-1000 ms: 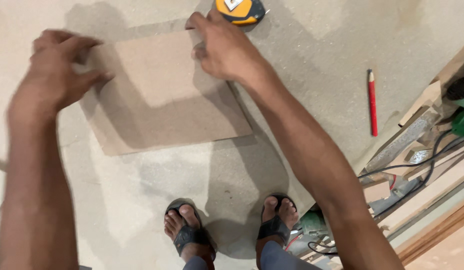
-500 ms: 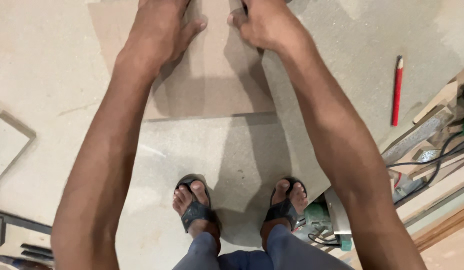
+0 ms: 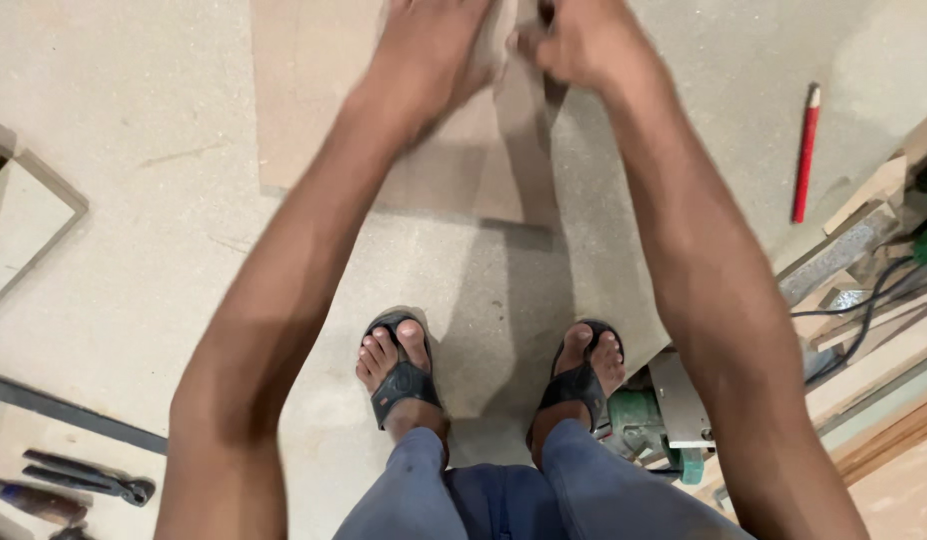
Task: The person aligns wooden panels on the floor, marks them with a pencil, and hammers nails into the wood to join the pieces. They then apply white glue to one of the surfaces using their fingers.
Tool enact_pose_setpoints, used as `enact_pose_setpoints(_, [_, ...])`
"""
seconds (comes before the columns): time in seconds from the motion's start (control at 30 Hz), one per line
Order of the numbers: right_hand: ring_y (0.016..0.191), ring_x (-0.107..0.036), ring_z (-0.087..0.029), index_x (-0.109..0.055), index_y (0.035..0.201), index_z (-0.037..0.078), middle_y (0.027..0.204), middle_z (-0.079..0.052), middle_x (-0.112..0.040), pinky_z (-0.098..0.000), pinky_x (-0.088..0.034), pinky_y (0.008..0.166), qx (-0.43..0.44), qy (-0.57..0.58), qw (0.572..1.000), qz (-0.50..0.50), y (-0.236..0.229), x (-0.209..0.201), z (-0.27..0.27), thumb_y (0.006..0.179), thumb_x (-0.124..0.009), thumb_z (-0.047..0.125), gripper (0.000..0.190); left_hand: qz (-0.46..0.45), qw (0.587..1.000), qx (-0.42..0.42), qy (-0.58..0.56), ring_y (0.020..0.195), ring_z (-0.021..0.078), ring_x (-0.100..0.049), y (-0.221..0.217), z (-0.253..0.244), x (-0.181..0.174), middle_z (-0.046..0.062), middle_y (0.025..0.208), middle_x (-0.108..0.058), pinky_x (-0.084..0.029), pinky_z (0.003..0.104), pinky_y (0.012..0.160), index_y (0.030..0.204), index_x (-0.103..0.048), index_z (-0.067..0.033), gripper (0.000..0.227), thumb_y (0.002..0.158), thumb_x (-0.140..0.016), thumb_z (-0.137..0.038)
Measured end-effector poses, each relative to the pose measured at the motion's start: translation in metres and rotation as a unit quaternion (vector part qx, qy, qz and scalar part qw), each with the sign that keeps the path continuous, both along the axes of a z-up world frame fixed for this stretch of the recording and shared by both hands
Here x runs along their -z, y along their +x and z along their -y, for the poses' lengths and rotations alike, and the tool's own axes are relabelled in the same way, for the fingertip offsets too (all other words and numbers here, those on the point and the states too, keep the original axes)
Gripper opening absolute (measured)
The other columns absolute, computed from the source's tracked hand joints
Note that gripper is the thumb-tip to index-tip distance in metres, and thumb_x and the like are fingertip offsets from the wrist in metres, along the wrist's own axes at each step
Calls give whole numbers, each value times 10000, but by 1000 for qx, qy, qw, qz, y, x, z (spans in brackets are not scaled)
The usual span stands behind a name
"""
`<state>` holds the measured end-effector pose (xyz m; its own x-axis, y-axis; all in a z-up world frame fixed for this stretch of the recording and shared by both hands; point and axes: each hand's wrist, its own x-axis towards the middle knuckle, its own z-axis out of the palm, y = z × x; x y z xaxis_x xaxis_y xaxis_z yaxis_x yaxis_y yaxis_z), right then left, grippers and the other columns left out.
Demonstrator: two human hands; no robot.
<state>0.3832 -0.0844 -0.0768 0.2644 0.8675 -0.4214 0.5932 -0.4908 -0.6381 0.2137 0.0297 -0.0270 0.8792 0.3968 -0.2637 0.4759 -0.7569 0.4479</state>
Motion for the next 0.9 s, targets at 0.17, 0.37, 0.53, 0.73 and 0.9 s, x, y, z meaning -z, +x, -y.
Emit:
enact_pose_setpoints(0.17, [1114, -630, -343, -601, 1337, 36, 1246, -182, -572, -481, -539, 928, 75, 37, 996, -24, -29, -14, 53, 948, -785, 268, 489, 202, 936, -287, 26, 1634, 396, -104, -128, 83, 5, 264, 1720, -50, -167, 604, 1375, 1668, -157, -27, 786, 1106, -680, -198])
enact_pose_setpoints(0.37, [1054, -646, -320, -640, 1280, 5, 1211, -160, -584, -451, -561, 907, 91, 61, 993, -34, -36, -8, 72, 902, -825, 282, 504, 114, 742, -554, -361, 1332, 312, -520, -166, 178, -36, 224, 1426, -533, -395, 463, 1154, 1517, -362, 10, 643, 1007, -526, -346])
enact_pose_setpoints(0.53, [888, -642, -283, -690, 1136, -24, 1061, -153, -637, -434, -562, 793, 89, 44, 995, -25, -34, -14, 77, 868, -847, 268, 426, 131, 725, -584, -340, 1070, 285, -597, -155, 157, -19, 184, 1116, -633, -475, 439, 1020, 1157, -616, 40, 332, 1031, -569, -264])
enact_pose_setpoints(0.73, [894, -651, -246, -702, 999, 24, 1008, -129, -670, -410, -572, 821, 66, -77, 992, -81, -72, -32, 100, 932, -759, 298, 288, 169, 831, -478, -229, 975, 213, -672, -159, 52, 11, 156, 1091, -730, -552, 329, 862, 1208, -644, 78, 300, 993, -613, -130])
enact_pose_setpoints(0.9, [967, -677, -228, -685, 1141, 25, 1118, -146, -664, -373, -597, 889, -4, -50, 966, -254, -150, -40, 99, 962, -672, 174, 234, 78, 949, -304, 30, 1174, 406, -498, -141, -43, 33, 364, 1249, -528, -435, 543, 967, 1352, -506, 180, 523, 1049, -731, -183])
